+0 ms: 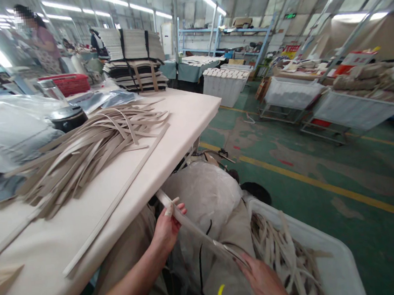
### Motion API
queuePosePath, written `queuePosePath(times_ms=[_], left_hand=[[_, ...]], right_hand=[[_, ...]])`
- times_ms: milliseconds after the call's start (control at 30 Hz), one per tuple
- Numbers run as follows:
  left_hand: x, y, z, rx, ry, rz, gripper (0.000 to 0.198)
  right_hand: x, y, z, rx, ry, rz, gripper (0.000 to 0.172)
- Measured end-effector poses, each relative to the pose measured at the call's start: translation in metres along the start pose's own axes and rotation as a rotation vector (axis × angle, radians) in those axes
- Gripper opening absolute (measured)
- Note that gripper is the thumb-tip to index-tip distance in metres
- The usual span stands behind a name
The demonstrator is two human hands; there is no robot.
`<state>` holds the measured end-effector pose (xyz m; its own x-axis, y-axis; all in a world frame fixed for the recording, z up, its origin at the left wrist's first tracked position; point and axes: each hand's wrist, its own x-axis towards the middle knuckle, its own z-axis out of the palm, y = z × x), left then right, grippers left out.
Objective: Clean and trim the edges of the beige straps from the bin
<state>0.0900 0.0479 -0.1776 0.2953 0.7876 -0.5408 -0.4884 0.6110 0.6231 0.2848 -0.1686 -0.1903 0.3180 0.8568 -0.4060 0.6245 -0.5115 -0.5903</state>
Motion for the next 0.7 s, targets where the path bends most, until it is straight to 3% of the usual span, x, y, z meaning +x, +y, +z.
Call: queuePosePath(times_ms=[133, 300, 467, 600, 700], left_hand=[[-0.008, -0.009, 0.004, 0.037, -0.087, -0.038, 0.048], [-0.019, -0.017, 0.006, 0.119, -0.2, -0.021, 0.053], [-0.023, -0.018, 0.006, 0.24, -0.324, -0.004, 0.052], [-0.014, -0.003, 0.005, 0.096, -0.193, 0.079, 0.07], [-0.005, 0.011, 0.003, 0.004, -0.085, 0.117, 0.067]], right_hand=[[0.004, -0.035, 0.008, 0.16, -0.021, -0.137, 0.041], [0.017, -0.081, 0.023, 0.33, -0.033, -0.276, 0.039], [0.028, -0.096, 0.025, 0.354, -0.017, -0.249, 0.03], [0.028, -0.086, 0.028, 0.31, -0.025, -0.202, 0.023], [0.024, -0.074, 0.033, 0.271, -0.032, -0.186, 0.02]])
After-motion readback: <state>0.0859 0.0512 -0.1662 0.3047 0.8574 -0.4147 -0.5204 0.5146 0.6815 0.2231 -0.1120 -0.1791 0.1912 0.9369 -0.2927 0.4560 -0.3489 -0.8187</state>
